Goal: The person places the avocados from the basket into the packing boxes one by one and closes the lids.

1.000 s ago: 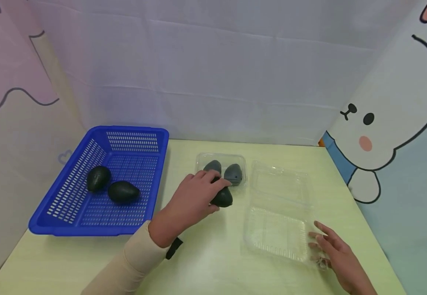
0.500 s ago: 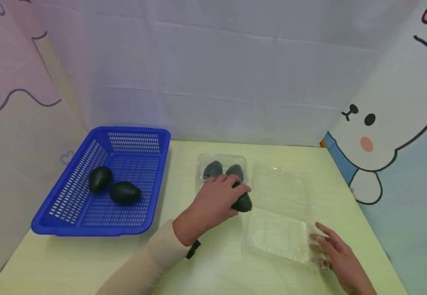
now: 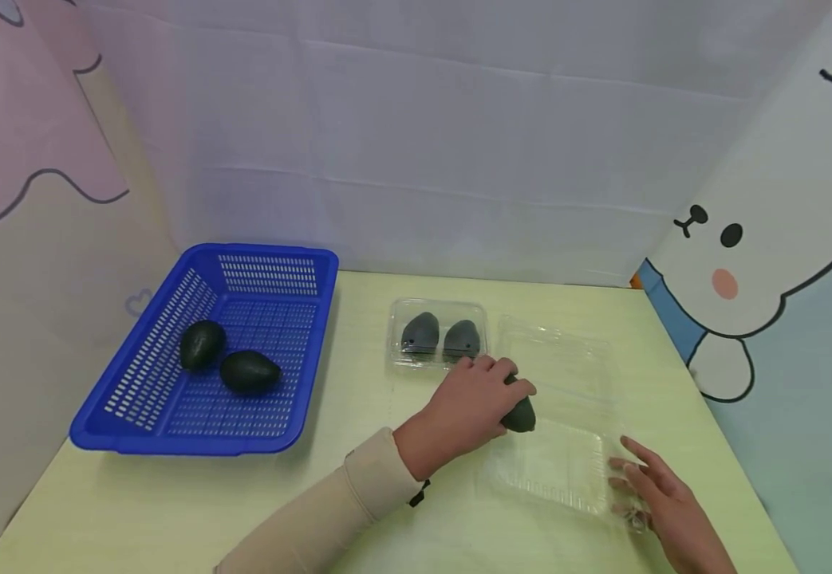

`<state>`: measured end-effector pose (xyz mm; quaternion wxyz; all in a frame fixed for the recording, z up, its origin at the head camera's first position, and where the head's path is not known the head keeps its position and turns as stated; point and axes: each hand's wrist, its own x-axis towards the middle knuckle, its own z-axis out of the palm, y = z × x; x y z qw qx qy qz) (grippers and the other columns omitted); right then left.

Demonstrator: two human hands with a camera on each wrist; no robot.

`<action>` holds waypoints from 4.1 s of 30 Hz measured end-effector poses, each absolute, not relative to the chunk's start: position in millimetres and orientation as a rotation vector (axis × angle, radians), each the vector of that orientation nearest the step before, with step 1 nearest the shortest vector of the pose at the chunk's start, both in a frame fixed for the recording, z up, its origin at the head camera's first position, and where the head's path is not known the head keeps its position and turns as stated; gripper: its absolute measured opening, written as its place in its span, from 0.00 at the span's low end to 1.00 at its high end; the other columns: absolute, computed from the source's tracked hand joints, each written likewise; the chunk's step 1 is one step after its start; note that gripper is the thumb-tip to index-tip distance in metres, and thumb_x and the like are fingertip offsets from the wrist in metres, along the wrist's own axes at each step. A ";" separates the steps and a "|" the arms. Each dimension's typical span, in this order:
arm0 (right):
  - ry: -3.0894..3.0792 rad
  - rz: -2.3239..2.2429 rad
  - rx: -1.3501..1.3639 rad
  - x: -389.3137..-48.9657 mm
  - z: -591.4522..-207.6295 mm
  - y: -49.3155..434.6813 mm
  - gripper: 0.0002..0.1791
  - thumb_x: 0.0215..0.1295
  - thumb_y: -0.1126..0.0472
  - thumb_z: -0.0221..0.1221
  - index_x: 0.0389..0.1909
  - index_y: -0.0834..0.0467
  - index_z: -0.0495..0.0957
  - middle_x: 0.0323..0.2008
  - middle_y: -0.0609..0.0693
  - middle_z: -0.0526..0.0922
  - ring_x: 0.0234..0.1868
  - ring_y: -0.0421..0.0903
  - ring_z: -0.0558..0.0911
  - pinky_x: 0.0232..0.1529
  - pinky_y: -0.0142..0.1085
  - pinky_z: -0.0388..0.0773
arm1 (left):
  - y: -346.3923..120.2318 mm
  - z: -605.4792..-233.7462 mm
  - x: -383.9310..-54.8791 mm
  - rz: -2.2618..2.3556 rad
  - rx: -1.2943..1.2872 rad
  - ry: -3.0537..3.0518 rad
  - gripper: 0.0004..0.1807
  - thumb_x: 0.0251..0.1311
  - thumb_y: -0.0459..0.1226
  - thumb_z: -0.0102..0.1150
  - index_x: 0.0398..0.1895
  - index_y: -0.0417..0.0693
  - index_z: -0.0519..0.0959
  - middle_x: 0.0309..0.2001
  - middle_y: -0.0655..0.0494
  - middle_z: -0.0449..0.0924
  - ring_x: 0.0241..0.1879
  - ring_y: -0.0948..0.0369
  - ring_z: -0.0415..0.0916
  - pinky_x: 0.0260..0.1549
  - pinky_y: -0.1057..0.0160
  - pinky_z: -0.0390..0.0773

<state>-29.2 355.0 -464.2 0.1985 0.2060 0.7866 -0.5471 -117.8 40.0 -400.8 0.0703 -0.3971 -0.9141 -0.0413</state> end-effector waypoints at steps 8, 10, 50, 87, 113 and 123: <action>2.210 -1.511 0.595 -29.5 -466.2 355.9 0.35 0.84 0.45 0.42 0.84 0.49 0.44 0.76 0.65 0.59 0.71 0.59 0.68 0.53 0.44 0.81 | 64.9 -414.6 -114.4 -0.045 -1.259 -2.690 0.30 0.61 0.53 0.73 0.66 0.69 0.76 0.58 0.60 0.76 0.54 0.59 0.75 0.50 0.59 0.75; 2.205 -1.515 0.599 -29.2 -466.8 356.5 0.35 0.84 0.45 0.42 0.84 0.49 0.44 0.77 0.65 0.58 0.71 0.58 0.69 0.53 0.44 0.80 | 70.8 -418.4 -113.8 -0.020 -1.268 -2.691 0.29 0.61 0.53 0.72 0.65 0.69 0.76 0.57 0.61 0.76 0.53 0.60 0.75 0.48 0.60 0.74; 2.210 -1.508 0.584 -29.2 -467.1 354.5 0.35 0.85 0.44 0.40 0.84 0.49 0.43 0.77 0.65 0.57 0.73 0.60 0.66 0.53 0.43 0.79 | 84.0 -440.2 -115.5 0.101 -1.294 -2.666 0.17 0.73 0.43 0.61 0.62 0.69 0.78 0.56 0.63 0.75 0.54 0.61 0.73 0.49 0.60 0.71; 2.223 -1.509 0.586 -29.2 -468.1 355.9 0.34 0.85 0.46 0.41 0.84 0.49 0.45 0.76 0.62 0.62 0.69 0.54 0.72 0.53 0.44 0.79 | -18.0 -361.4 -129.3 -0.232 -0.932 -2.840 0.32 0.57 0.47 0.77 0.66 0.61 0.78 0.63 0.55 0.75 0.63 0.51 0.72 0.56 0.49 0.75; 2.230 -1.473 0.572 -28.1 -466.0 354.3 0.36 0.85 0.43 0.40 0.84 0.50 0.43 0.77 0.65 0.58 0.73 0.63 0.65 0.57 0.51 0.79 | -124.5 -345.8 -138.1 -0.318 -0.444 -2.987 0.38 0.54 0.44 0.79 0.69 0.49 0.76 0.67 0.41 0.72 0.66 0.38 0.68 0.57 0.35 0.72; 2.216 -1.492 0.577 -28.3 -466.2 352.9 0.36 0.85 0.43 0.40 0.84 0.49 0.42 0.78 0.65 0.56 0.75 0.64 0.62 0.57 0.49 0.79 | -157.5 -347.1 -136.6 -0.321 -0.338 -3.089 0.44 0.54 0.45 0.79 0.74 0.48 0.71 0.73 0.37 0.65 0.71 0.34 0.60 0.61 0.26 0.64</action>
